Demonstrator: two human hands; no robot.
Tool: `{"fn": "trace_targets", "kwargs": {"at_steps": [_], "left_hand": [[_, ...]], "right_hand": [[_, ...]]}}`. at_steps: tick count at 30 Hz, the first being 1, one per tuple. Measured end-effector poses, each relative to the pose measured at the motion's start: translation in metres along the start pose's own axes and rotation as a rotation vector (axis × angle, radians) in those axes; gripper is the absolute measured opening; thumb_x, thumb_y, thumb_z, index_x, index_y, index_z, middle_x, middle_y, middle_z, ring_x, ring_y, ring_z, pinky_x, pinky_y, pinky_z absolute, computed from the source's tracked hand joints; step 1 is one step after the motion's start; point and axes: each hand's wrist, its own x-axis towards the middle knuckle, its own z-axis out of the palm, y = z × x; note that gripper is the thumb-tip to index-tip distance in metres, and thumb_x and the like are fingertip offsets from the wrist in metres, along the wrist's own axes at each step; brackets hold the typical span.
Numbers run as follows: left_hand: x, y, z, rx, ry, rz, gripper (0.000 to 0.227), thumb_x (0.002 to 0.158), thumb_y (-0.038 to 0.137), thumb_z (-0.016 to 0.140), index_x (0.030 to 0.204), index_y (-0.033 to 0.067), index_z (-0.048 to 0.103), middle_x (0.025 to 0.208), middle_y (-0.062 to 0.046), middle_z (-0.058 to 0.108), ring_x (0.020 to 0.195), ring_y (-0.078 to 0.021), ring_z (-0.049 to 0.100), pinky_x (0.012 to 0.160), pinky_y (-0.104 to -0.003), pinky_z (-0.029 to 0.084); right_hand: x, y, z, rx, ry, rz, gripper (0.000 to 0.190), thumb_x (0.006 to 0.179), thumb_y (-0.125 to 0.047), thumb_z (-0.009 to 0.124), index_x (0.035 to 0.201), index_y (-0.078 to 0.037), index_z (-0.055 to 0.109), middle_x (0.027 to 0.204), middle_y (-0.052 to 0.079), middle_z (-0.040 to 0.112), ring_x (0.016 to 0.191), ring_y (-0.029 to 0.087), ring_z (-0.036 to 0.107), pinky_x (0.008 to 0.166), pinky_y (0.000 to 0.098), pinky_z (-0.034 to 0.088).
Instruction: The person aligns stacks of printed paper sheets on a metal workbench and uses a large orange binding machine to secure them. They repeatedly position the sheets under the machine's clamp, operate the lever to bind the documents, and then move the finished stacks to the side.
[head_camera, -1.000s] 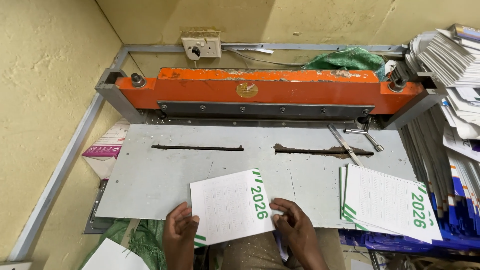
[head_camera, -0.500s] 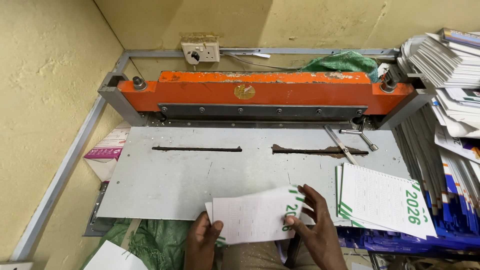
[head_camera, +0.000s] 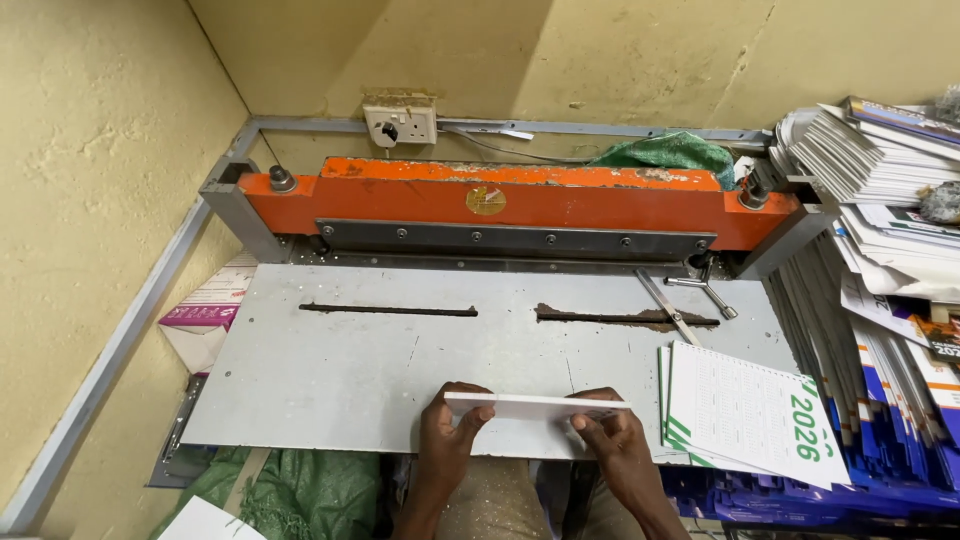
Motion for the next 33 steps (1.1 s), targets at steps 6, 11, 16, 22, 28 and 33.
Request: {"fn": "trace_targets", "kwargs": {"at_steps": [6, 11, 16, 22, 28, 33], "left_hand": [[0.004, -0.012, 0.0, -0.013, 0.008, -0.008, 0.029, 0.083, 0.03, 0.08, 0.101, 0.0087, 0.072, 0.091, -0.005, 0.077, 0.087, -0.0191, 0.071, 0.078, -0.033, 0.057], [0.003, -0.002, 0.004, 0.027, 0.08, -0.201, 0.033, 0.075, 0.023, 0.086, 0.101, 0.0061, 0.074, 0.094, -0.009, 0.083, 0.091, -0.023, 0.078, 0.08, -0.036, 0.065], [0.012, 0.014, 0.007, -0.021, 0.21, -0.403, 0.063, 0.067, 0.028, 0.084, 0.124, 0.0045, 0.07, 0.12, -0.016, 0.081, 0.111, -0.0316, 0.077, 0.09, -0.045, 0.066], [0.019, 0.037, 0.004, -0.102, 0.244, -0.465, 0.056, 0.075, 0.02, 0.078, 0.128, 0.0029, 0.07, 0.124, -0.015, 0.079, 0.115, -0.0284, 0.073, 0.098, -0.042, 0.059], [0.016, 0.054, 0.012, -0.117, 0.322, -0.533, 0.053, 0.078, 0.015, 0.075, 0.13, 0.0027, 0.068, 0.126, -0.015, 0.077, 0.117, -0.0295, 0.071, 0.097, -0.045, 0.057], [0.017, 0.047, 0.011, -0.073, 0.337, -0.518, 0.05, 0.08, 0.014, 0.075, 0.128, 0.0031, 0.069, 0.125, -0.014, 0.077, 0.117, -0.0281, 0.071, 0.099, -0.043, 0.056]], "right_hand": [[0.012, 0.026, 0.001, -0.147, 0.107, 0.104, 0.043, 0.084, -0.05, 0.071, 0.078, -0.013, 0.051, 0.072, 0.005, 0.05, 0.067, 0.019, 0.045, 0.062, 0.0355, 0.037], [-0.003, -0.017, 0.009, -0.151, 0.028, 0.236, 0.055, 0.082, -0.054, 0.06, 0.11, -0.008, 0.066, 0.112, 0.013, 0.079, 0.103, 0.027, 0.075, 0.088, 0.0384, 0.062], [-0.015, -0.045, 0.004, 0.126, 0.073, 0.148, 0.054, 0.087, -0.038, 0.063, 0.132, -0.008, 0.061, 0.11, 0.01, 0.08, 0.102, 0.021, 0.072, 0.083, 0.0338, 0.055], [-0.031, -0.062, 0.006, -0.112, 0.245, 0.162, 0.062, 0.079, -0.056, 0.058, 0.129, -0.023, 0.076, 0.121, 0.003, 0.082, 0.113, 0.018, 0.074, 0.089, 0.032, 0.058], [-0.035, -0.045, 0.018, -0.277, 0.307, 0.031, 0.057, 0.087, -0.057, 0.054, 0.133, -0.027, 0.07, 0.133, 0.004, 0.075, 0.119, 0.023, 0.073, 0.091, 0.0392, 0.064], [-0.037, -0.039, 0.022, -0.368, 0.317, -0.013, 0.053, 0.09, -0.056, 0.051, 0.136, -0.035, 0.067, 0.125, 0.001, 0.078, 0.082, 0.017, 0.058, 0.069, 0.0312, 0.048]]}}
